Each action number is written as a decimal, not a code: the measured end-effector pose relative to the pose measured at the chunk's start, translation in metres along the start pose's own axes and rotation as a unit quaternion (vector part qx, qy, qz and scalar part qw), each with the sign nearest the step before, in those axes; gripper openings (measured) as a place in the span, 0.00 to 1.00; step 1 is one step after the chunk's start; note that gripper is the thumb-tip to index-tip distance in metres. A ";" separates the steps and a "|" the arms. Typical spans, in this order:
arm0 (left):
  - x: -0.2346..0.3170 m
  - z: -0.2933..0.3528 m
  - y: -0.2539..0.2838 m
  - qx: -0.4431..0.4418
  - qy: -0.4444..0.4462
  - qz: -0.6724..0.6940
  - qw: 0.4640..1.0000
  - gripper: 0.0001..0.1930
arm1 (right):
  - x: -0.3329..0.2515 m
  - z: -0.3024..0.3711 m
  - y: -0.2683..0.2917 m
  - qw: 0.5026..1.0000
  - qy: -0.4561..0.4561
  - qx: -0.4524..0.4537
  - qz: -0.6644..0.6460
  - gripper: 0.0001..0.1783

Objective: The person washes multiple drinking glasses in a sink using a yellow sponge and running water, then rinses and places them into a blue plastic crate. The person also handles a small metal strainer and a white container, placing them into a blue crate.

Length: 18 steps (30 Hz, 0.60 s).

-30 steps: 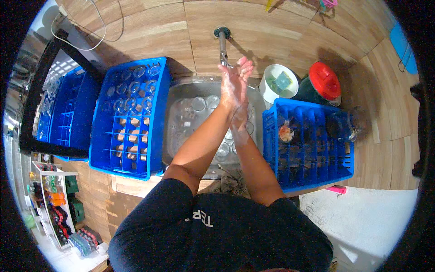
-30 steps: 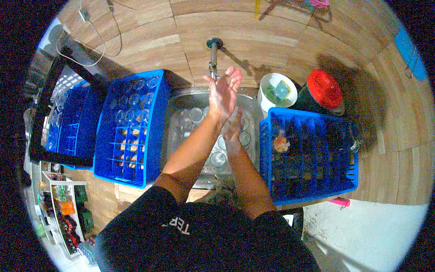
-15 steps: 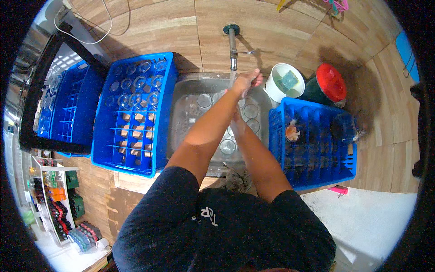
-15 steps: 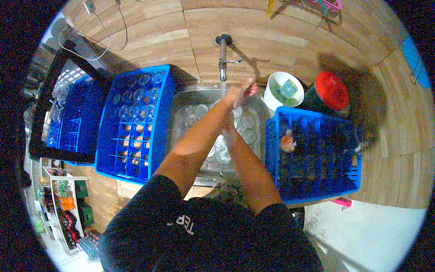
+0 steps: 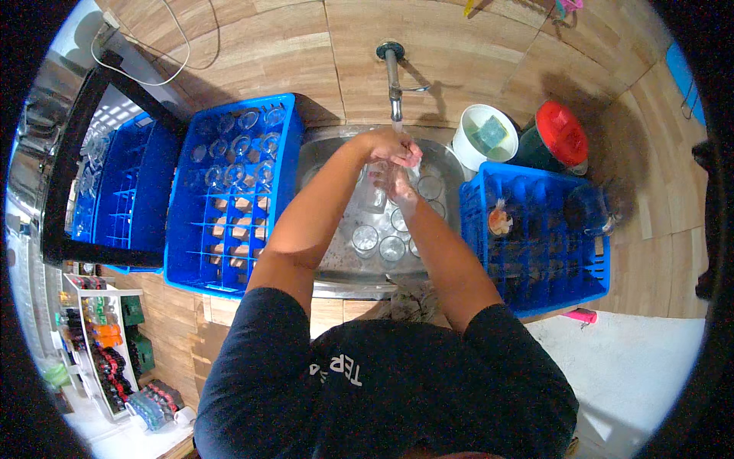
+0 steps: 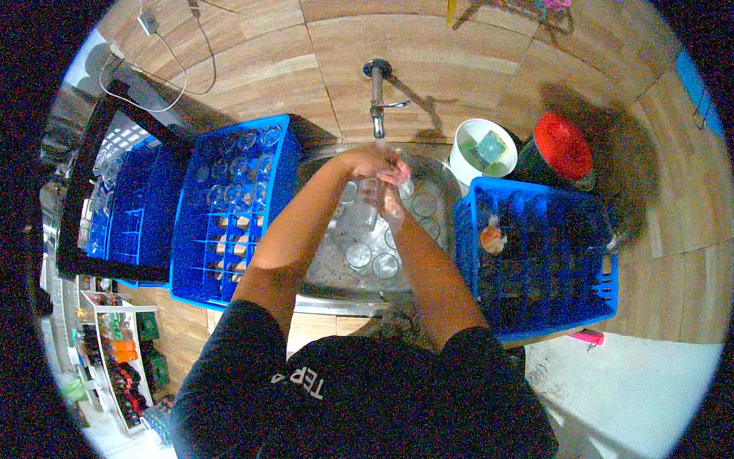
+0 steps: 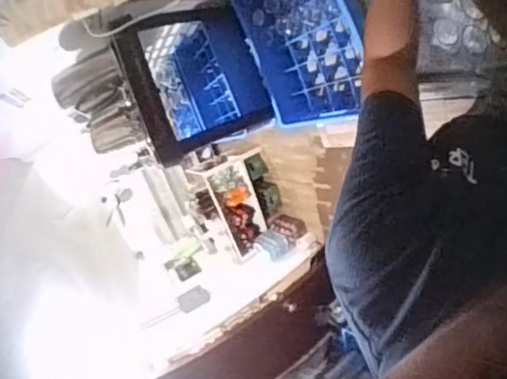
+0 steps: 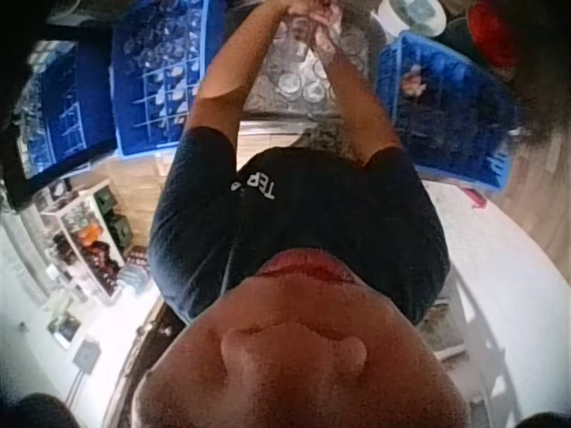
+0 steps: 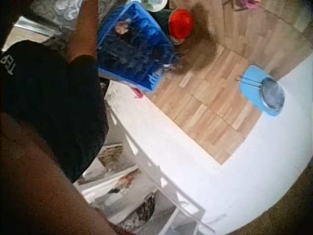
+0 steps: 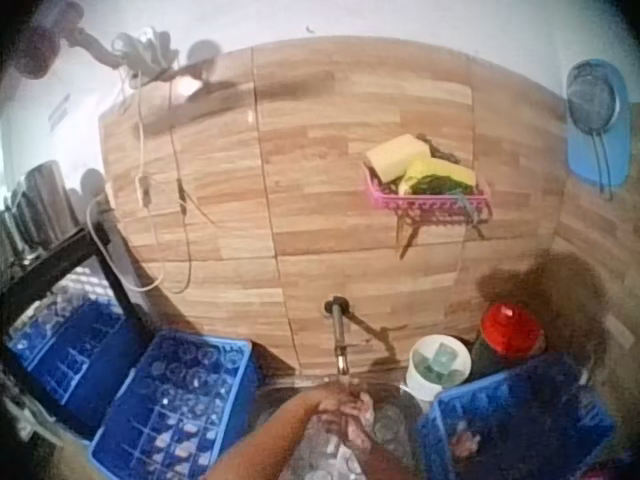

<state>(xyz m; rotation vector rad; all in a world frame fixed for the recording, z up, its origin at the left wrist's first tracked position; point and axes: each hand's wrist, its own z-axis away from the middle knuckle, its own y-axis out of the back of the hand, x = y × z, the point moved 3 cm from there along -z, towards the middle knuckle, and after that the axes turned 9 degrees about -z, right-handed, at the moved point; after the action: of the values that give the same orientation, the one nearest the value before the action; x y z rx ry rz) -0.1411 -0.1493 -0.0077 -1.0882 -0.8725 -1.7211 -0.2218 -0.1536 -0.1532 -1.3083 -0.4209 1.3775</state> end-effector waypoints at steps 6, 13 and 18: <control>0.048 0.062 -0.029 -0.074 -0.049 0.125 0.988 0.17 | -0.020 -0.016 -0.020 0.962 0.237 -0.108 0.082 0.24; 0.039 0.061 0.012 0.161 -0.059 -0.262 0.950 0.17 | -0.045 -0.070 -0.039 0.909 0.358 -0.036 0.211 0.25; -0.011 0.061 0.028 0.261 -0.088 0.109 0.955 0.18 | -0.043 -0.013 -0.055 0.890 0.360 0.058 0.272 0.34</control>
<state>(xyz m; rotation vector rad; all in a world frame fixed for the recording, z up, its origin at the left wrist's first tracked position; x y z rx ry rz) -0.0947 -0.1017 0.0075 -0.9393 -1.1875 -1.1307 -0.1965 -0.1796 -0.0924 -1.7929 0.5684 1.2035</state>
